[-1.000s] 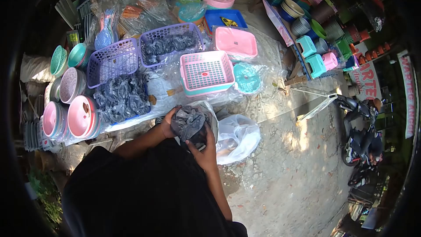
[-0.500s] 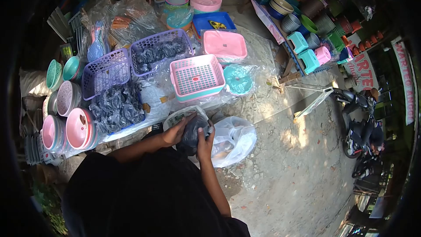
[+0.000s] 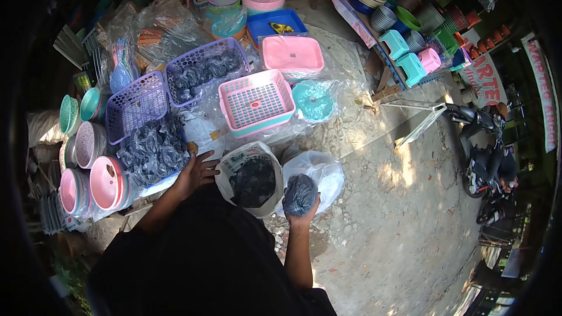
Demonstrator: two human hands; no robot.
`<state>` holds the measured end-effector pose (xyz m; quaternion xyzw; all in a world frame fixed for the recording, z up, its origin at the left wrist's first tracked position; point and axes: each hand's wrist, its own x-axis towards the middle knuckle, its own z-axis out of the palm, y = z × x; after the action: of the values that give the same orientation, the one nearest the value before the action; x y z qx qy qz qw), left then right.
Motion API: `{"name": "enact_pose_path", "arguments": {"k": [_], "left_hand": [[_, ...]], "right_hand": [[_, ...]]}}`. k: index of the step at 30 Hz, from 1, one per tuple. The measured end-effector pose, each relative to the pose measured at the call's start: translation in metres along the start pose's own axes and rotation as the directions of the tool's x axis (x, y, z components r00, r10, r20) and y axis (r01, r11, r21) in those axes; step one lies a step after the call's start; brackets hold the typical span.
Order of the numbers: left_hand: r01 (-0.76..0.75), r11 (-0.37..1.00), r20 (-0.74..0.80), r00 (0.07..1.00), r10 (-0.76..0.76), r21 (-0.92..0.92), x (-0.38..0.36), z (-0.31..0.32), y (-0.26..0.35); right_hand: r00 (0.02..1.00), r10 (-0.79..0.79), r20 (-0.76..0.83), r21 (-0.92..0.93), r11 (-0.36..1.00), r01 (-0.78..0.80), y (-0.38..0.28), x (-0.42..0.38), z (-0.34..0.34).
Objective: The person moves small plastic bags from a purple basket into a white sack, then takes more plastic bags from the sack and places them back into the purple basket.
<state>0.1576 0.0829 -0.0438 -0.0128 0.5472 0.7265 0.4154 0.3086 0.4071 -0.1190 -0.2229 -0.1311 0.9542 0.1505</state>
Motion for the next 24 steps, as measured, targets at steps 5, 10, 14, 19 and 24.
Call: {"name": "enact_pose_path", "arguments": {"k": [5,10,14,19,24], "left_hand": [[0.009,0.999,-0.104,0.994,-0.014,-0.045,0.001,-0.018,-0.011],[0.036,0.999,-0.129,0.991,-0.036,-0.001,0.024,-0.012,-0.011],[-0.07,0.997,-0.269,0.96,0.075,0.031,0.072,-0.014,-0.04],[-0.254,0.903,-0.429,0.899,0.089,-0.345,0.069,-0.069,-0.005],[-0.172,0.837,-0.484,0.867,-0.122,-0.519,0.076,-0.145,0.004]], "right_hand": [[0.99,0.14,-0.019,-0.039,0.989,-0.14,0.009,0.0,0.018],[0.934,0.355,-0.042,-0.331,0.877,-0.348,0.062,0.036,0.034],[0.937,0.327,0.127,-0.842,0.535,-0.073,0.149,0.058,0.111],[0.867,0.373,0.329,-0.94,0.212,0.266,0.23,0.098,0.16],[0.839,0.355,0.411,-0.888,-0.053,0.458,0.299,0.169,0.183]]}}
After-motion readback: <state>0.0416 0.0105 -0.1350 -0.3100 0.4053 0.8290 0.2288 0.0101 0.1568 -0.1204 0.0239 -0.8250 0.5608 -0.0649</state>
